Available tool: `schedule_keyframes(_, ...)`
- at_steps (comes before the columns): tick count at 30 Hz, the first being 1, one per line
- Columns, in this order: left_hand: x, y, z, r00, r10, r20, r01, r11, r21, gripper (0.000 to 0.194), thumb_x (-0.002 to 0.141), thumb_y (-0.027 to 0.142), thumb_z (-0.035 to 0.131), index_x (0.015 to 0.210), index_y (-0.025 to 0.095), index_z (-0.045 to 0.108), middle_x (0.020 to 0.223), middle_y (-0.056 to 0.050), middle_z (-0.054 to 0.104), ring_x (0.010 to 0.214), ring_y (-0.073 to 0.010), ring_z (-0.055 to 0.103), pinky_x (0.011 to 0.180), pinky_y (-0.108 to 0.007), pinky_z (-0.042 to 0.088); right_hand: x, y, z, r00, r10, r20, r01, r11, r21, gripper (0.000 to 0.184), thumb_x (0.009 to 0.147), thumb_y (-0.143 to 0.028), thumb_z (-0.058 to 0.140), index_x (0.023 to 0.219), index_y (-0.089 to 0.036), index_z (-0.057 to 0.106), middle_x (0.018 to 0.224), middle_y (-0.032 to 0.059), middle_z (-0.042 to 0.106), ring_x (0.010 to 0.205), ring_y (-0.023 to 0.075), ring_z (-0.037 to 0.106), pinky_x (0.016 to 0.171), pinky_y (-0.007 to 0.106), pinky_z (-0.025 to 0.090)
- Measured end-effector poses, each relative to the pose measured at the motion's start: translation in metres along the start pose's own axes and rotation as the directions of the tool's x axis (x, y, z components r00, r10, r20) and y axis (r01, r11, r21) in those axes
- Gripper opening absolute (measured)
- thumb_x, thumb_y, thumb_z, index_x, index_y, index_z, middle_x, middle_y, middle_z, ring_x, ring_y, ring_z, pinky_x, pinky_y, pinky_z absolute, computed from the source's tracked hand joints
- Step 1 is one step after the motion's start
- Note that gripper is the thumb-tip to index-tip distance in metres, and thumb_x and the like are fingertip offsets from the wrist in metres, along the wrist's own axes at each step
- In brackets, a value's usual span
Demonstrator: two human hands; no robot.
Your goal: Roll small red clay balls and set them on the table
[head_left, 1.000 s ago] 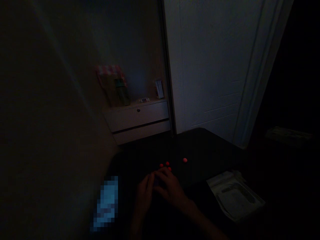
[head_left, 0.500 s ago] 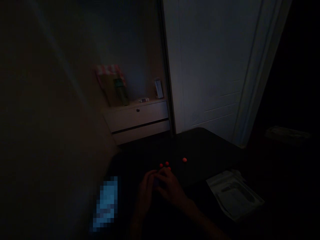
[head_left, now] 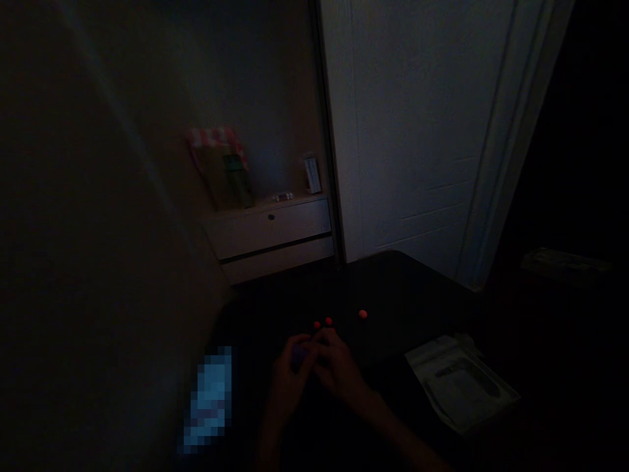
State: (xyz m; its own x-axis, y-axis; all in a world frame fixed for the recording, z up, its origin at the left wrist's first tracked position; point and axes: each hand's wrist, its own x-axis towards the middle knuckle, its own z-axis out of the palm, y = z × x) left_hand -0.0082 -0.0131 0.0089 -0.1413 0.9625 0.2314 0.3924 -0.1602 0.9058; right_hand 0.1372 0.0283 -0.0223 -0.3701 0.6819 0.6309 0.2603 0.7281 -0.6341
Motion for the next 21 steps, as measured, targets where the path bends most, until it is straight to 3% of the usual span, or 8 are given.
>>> schedule_keyframes(5,-0.001,0.001,-0.001,1.000,0.026,0.004,-0.026,0.999,-0.041,0.047,0.077,0.046,0.078,0.115,0.020,0.068,0.110,-0.009,0.078,0.101,-0.0293,0.073,0.090,-0.040,0.057,-0.001,-0.002,0.001,1.000,0.006,0.015,-0.006,1.000,0.001,0.052,0.081,-0.001,0.069,0.127,-0.025,0.072,0.116,0.0079,0.065,0.110,0.0240,0.063,0.099,0.040,0.052)
schedule_keyframes(9,0.002,-0.008,-0.003,0.992,0.077,-0.102,-0.087,0.992,-0.095,0.037,0.078,0.039,0.075,0.109,0.021,0.070,0.106,-0.007,0.077,0.100,-0.0272,0.073,0.090,-0.038,0.057,-0.001,-0.009,-0.002,0.997,-0.066,0.045,0.065,0.998,0.023,0.060,0.082,-0.010,0.073,0.139,-0.026,0.063,0.130,0.0100,0.060,0.123,0.0258,0.059,0.108,0.043,0.049)
schedule_keyframes(12,0.006,-0.018,-0.006,0.976,0.084,-0.199,-0.109,0.987,-0.119,0.026,0.077,0.036,0.071,0.097,0.021,0.073,0.101,-0.007,0.077,0.096,-0.0262,0.072,0.087,-0.037,0.056,-0.001,-0.014,-0.004,0.997,-0.077,0.020,0.075,0.996,0.056,0.055,0.086,-0.015,0.073,0.139,-0.029,0.063,0.131,0.0087,0.059,0.124,0.0246,0.058,0.112,0.043,0.046)
schedule_keyframes(15,0.007,-0.023,-0.010,0.950,0.148,-0.273,-0.168,0.984,-0.051,0.008,0.073,0.027,0.064,0.073,0.021,0.070,0.084,-0.004,0.073,0.084,-0.0230,0.067,0.078,-0.032,0.053,-0.001,-0.016,-0.004,0.999,-0.027,-0.040,0.030,0.996,0.089,0.046,0.088,-0.015,0.070,0.133,-0.028,0.065,0.127,0.0079,0.060,0.123,0.0233,0.059,0.112,0.042,0.046)
schedule_keyframes(18,0.004,-0.019,-0.011,0.929,0.202,-0.311,-0.213,0.977,-0.002,0.011,0.073,0.026,0.061,0.063,0.022,0.062,0.069,-0.001,0.062,0.071,-0.0200,0.059,0.068,-0.029,0.047,-0.001,-0.015,-0.003,0.996,0.039,-0.086,-0.030,0.995,0.098,0.040,0.090,-0.016,0.068,0.129,-0.025,0.067,0.125,0.0087,0.061,0.122,0.0235,0.061,0.111,0.041,0.048)
schedule_keyframes(21,-0.001,-0.013,-0.005,0.926,0.119,-0.358,-0.163,0.982,-0.095,0.025,0.082,0.038,0.061,0.063,0.022,0.056,0.065,0.001,0.055,0.065,-0.0179,0.054,0.062,-0.028,0.044,0.000,-0.014,-0.002,0.991,0.087,-0.105,-0.076,0.991,0.111,0.036,0.091,-0.017,0.066,0.125,-0.026,0.068,0.125,0.0085,0.062,0.119,0.0230,0.063,0.106,0.040,0.052)
